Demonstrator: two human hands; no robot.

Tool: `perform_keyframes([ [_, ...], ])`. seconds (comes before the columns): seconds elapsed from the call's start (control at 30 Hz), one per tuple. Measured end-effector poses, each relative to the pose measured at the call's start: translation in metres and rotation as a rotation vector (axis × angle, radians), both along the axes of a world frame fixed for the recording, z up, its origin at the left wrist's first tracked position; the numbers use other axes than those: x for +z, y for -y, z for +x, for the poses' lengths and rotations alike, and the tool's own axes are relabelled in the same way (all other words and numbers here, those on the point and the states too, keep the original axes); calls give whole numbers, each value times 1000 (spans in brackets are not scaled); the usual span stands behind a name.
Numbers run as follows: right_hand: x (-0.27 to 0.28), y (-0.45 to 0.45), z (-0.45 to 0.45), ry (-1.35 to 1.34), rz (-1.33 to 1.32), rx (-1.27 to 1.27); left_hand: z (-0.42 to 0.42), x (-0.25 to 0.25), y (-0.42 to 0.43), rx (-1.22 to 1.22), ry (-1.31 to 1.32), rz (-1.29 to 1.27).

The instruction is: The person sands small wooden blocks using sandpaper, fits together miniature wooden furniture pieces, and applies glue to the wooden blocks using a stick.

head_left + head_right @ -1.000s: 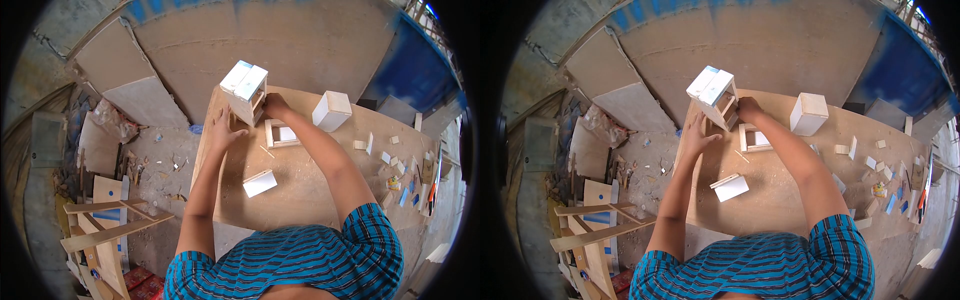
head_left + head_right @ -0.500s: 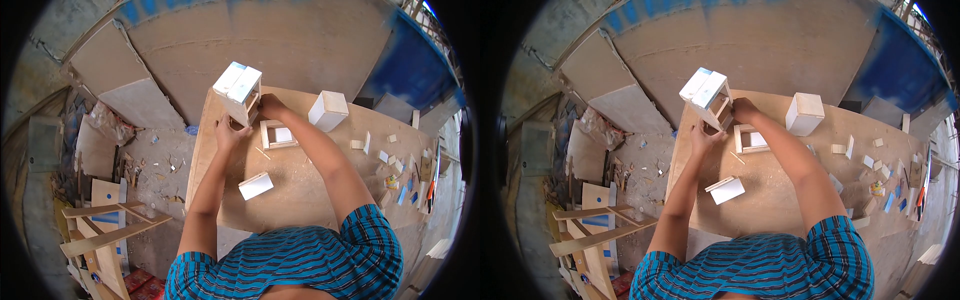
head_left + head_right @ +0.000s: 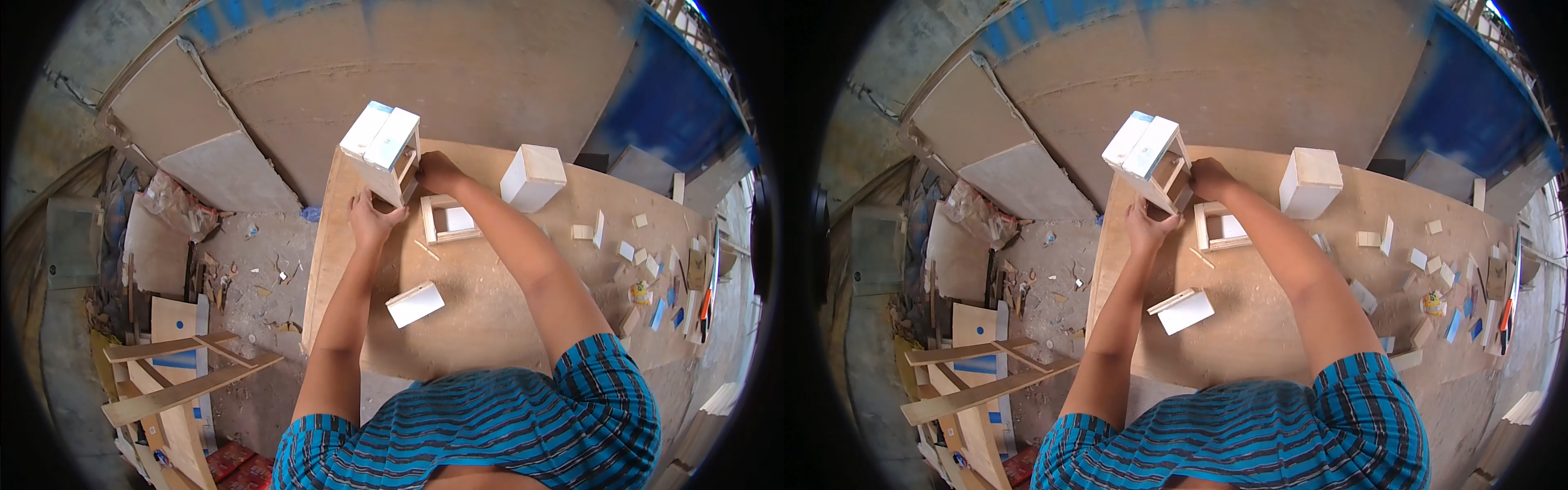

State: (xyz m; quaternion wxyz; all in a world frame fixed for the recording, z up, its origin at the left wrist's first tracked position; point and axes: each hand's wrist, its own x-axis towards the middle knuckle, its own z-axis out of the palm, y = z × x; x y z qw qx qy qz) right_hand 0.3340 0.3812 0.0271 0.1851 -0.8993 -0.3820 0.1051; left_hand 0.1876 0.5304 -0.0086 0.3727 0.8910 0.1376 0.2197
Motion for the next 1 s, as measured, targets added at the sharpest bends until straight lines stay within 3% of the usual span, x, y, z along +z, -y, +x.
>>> perform_keyframes([
  [0.17,4,-1,2,11,-35,32,-1,7,-2,39,-111,-40],
  [0.27,-10,2,8,-110,116,-12,2,-2,-7,12,-90,-33],
  [0.57,14,4,5,-168,-60,25,8,-13,-19,-65,-147,-166],
  [0.67,25,22,-7,-100,14,-132,8,-17,-18,-35,-144,-153],
  [0.77,52,44,-29,-135,-350,12,10,-13,-12,-33,-108,-220],
  [0.87,43,58,-38,-105,-450,60,14,-20,-14,-48,-125,-244],
  [1.0,39,62,-38,-112,-310,-46,14,-24,-16,-59,-103,-233],
])
